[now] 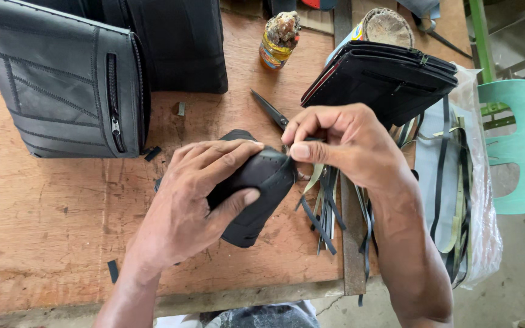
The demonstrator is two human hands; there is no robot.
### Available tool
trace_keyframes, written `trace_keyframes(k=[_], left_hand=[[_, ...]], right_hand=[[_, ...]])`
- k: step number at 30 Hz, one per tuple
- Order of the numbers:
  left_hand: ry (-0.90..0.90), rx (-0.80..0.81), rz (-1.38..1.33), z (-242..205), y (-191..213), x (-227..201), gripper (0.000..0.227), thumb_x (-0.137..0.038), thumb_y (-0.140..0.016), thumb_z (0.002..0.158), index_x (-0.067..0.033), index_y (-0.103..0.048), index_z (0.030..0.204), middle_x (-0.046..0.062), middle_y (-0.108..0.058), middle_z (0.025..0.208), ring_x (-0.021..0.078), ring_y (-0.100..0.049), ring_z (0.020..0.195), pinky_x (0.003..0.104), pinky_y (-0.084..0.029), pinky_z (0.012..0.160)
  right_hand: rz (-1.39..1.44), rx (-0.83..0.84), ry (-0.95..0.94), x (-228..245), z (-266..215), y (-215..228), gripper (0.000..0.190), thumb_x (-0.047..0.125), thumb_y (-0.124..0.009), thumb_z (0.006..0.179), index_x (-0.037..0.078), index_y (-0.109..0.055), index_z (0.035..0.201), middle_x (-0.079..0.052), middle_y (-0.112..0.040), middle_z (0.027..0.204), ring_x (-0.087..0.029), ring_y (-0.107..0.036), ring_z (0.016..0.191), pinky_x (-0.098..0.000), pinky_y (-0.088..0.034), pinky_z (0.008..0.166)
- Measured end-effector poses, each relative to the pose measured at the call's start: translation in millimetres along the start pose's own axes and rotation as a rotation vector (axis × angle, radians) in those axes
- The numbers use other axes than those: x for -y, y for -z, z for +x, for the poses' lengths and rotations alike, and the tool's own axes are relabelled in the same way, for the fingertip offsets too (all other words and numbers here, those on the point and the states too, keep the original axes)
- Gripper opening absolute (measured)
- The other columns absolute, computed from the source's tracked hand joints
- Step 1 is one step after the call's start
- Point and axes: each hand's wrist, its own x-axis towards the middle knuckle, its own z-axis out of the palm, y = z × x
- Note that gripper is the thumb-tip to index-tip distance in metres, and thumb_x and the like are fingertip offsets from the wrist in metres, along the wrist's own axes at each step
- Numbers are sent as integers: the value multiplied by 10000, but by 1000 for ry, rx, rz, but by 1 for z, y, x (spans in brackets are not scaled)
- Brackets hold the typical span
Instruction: The person hand-sews a black leather-like bag using a needle and thread. They repeatedly pass the needle through pre-punched holes along the bag's edge, pull the thread tight, and trim excess thread with scissors. The person also handles a stack of similar bags and a pile of leather strips on the table.
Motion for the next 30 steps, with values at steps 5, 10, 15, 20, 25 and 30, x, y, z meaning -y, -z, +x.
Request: trace_keyframes(k=[5, 10, 15, 20, 25, 30], left_hand=[[14, -84, -34, -10, 1, 3, 448, -304, -840, 821, -62, -684, 1164, 82, -718, 1151, 278, -642, 1172, 436, -431, 1080], [53, -43, 18, -12, 2, 7, 409, -320, -838, 830, -59, -705, 1115, 86, -720, 1056, 269, -658, 1094, 445, -465, 1051], [3, -214, 239, -27, 6, -10, 578, -307, -835, 810, -1, -645, 1263, 163, -682, 1263, 368, -600, 1226, 491, -405, 1087], [23, -242, 93, -52, -5, -17, 910, -497, -834, 725, 21, -517, 1403, 151, -582, 1379, 348, -527, 1344, 517, -346, 1134], [-134, -262, 155, -52, -11, 16, 770, -546, -865, 768, -94, -644, 1350, 46, -647, 1440, 251, -586, 1397, 446, -395, 1124], [-127, -282, 41, -54, -19, 37, 708, -540, -810, 777, -100, -662, 1312, 112, -628, 1414, 331, -569, 1328, 466, -423, 1161]], right_hand=[[-30, 8, -51, -12, -9, -19, 172, 118, -790, 882, -35, -716, 905, -97, -700, 1037, -92, -663, 757, -211, -547, 626], [-77, 36, -42, -11, -10, -34, 171, 134, -770, 921, -32, -728, 934, -87, -712, 1067, -71, -642, 842, -204, -544, 752], [-59, -43, 10, -4, -17, -58, 169, 125, -732, 941, -32, -729, 1001, -85, -720, 1078, -70, -671, 878, -207, -573, 790], [-214, -15, 151, 13, -35, -90, 154, 105, -748, 951, -36, -744, 1013, -94, -734, 1092, -76, -660, 878, -196, -553, 746], [-286, 22, 185, 33, -34, -105, 125, 104, -729, 924, -3, -744, 986, -61, -728, 1076, -39, -710, 764, -174, -585, 637], [-419, -6, 211, 24, -27, -106, 120, 44, -766, 893, -29, -755, 988, -99, -737, 1097, -88, -698, 854, -184, -599, 690]])
